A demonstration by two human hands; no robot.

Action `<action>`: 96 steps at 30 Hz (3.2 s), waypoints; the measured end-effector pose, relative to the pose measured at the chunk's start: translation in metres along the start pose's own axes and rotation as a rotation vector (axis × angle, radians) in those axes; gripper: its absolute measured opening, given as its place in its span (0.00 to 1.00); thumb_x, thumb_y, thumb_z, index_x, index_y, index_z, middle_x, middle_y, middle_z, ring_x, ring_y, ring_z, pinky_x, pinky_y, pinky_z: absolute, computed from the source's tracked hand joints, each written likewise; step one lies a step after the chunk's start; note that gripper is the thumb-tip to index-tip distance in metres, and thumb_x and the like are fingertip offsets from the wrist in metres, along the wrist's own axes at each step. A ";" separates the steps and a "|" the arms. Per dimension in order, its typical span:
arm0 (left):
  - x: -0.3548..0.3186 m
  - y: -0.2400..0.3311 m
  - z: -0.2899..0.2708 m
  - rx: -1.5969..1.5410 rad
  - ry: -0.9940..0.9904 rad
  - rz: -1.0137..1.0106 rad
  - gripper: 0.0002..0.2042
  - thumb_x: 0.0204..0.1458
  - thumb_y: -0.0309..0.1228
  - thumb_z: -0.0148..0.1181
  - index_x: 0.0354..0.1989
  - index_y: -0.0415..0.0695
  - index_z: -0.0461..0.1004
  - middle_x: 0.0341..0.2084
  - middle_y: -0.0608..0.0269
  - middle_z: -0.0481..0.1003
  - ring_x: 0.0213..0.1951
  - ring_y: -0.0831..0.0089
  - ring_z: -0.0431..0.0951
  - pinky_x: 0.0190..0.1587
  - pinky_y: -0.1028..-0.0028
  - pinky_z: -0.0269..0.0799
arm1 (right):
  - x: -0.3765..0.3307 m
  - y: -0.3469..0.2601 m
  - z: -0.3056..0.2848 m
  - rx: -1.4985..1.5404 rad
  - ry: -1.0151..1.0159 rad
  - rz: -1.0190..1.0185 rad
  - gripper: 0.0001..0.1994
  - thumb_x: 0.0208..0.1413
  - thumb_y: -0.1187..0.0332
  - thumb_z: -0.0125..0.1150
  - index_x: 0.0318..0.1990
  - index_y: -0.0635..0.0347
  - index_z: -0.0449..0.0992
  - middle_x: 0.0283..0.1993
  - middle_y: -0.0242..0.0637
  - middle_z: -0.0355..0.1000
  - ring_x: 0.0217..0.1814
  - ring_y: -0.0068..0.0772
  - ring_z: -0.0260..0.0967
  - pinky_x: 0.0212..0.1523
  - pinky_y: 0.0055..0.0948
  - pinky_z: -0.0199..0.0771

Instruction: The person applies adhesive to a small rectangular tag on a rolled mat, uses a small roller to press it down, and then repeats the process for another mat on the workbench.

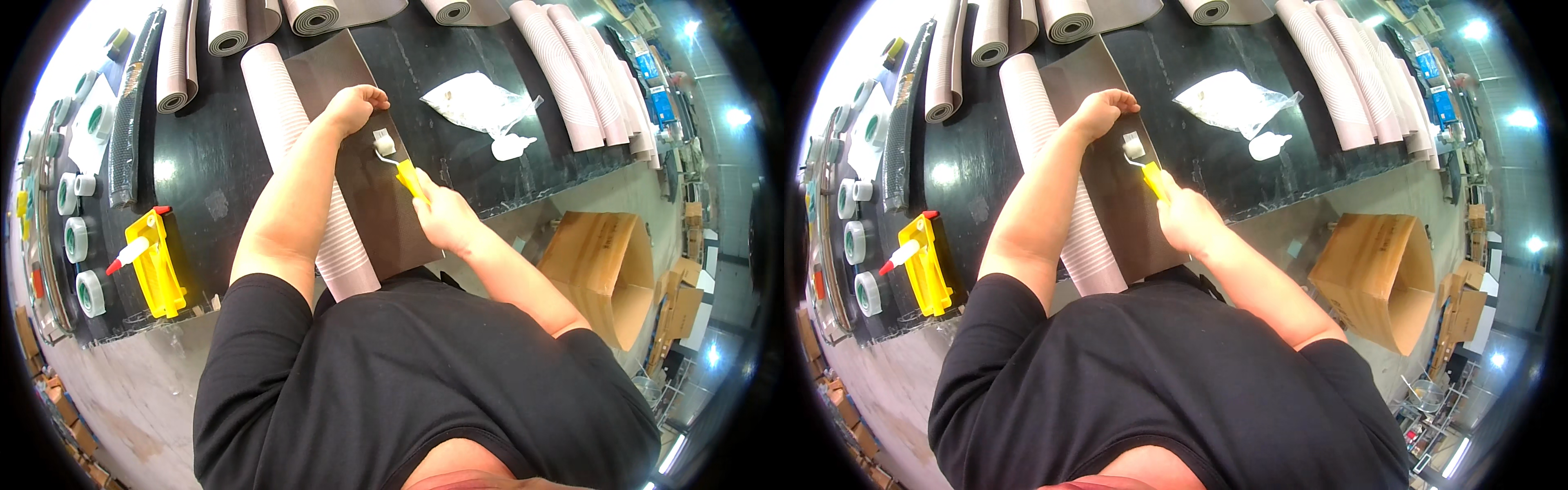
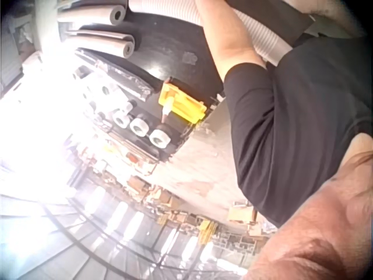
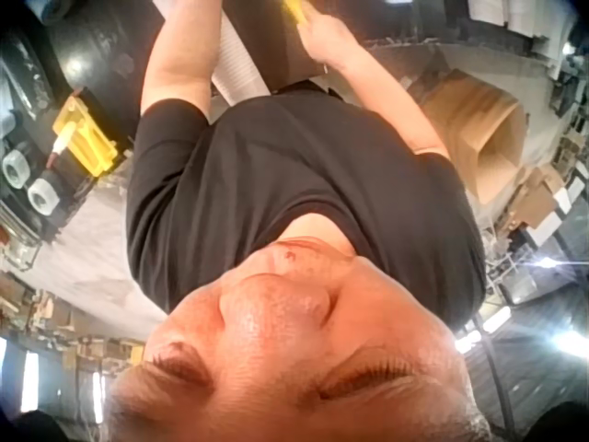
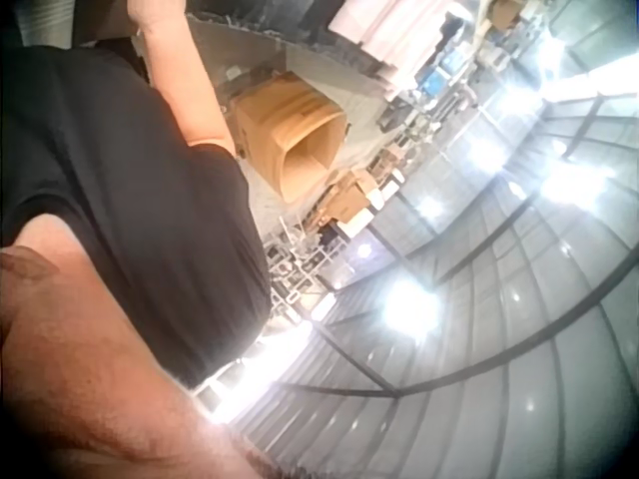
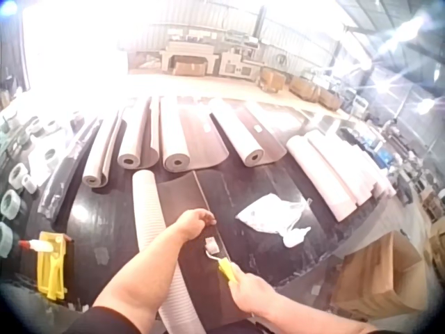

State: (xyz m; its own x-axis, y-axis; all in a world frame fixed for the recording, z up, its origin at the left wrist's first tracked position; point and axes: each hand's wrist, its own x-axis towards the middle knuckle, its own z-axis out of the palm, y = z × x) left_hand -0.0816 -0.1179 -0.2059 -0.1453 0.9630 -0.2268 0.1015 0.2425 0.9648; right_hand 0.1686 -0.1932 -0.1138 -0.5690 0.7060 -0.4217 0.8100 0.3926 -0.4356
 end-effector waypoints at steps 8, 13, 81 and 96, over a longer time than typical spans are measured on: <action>0.000 0.004 0.003 0.051 -0.017 0.011 0.20 0.46 0.10 0.41 0.43 0.37 0.77 0.41 0.58 0.80 0.47 0.71 0.77 0.54 0.74 0.70 | 0.014 0.001 0.003 0.114 0.071 -0.013 0.27 0.61 0.63 0.48 0.68 0.58 0.57 0.45 0.62 0.73 0.49 0.59 0.72 0.52 0.47 0.70; 0.000 0.000 0.000 0.046 -0.024 0.038 0.20 0.46 0.11 0.42 0.43 0.37 0.77 0.41 0.58 0.80 0.48 0.71 0.77 0.54 0.73 0.71 | 0.018 -0.004 0.008 0.199 0.074 0.049 0.28 0.61 0.64 0.48 0.69 0.58 0.56 0.48 0.61 0.73 0.52 0.57 0.71 0.55 0.43 0.69; 0.001 0.004 0.004 0.125 -0.006 0.019 0.21 0.45 0.12 0.40 0.45 0.36 0.77 0.42 0.58 0.80 0.49 0.71 0.77 0.56 0.73 0.70 | -0.041 0.017 0.028 0.213 0.159 0.030 0.28 0.61 0.63 0.49 0.69 0.54 0.55 0.47 0.59 0.73 0.50 0.57 0.71 0.51 0.44 0.70; -0.061 0.053 -0.018 0.006 0.171 0.290 0.15 0.53 0.21 0.54 0.50 0.34 0.73 0.46 0.55 0.78 0.49 0.71 0.77 0.54 0.72 0.70 | -0.052 0.040 0.025 0.353 0.554 0.043 0.31 0.40 0.55 0.74 0.49 0.65 0.70 0.48 0.49 0.72 0.50 0.47 0.71 0.51 0.37 0.70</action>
State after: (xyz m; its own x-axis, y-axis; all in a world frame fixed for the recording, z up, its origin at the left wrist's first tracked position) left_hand -0.0848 -0.1663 -0.1380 -0.2726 0.9586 0.0829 0.1684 -0.0373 0.9850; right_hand 0.2267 -0.2284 -0.1289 -0.3033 0.9528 -0.0139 0.6817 0.2068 -0.7018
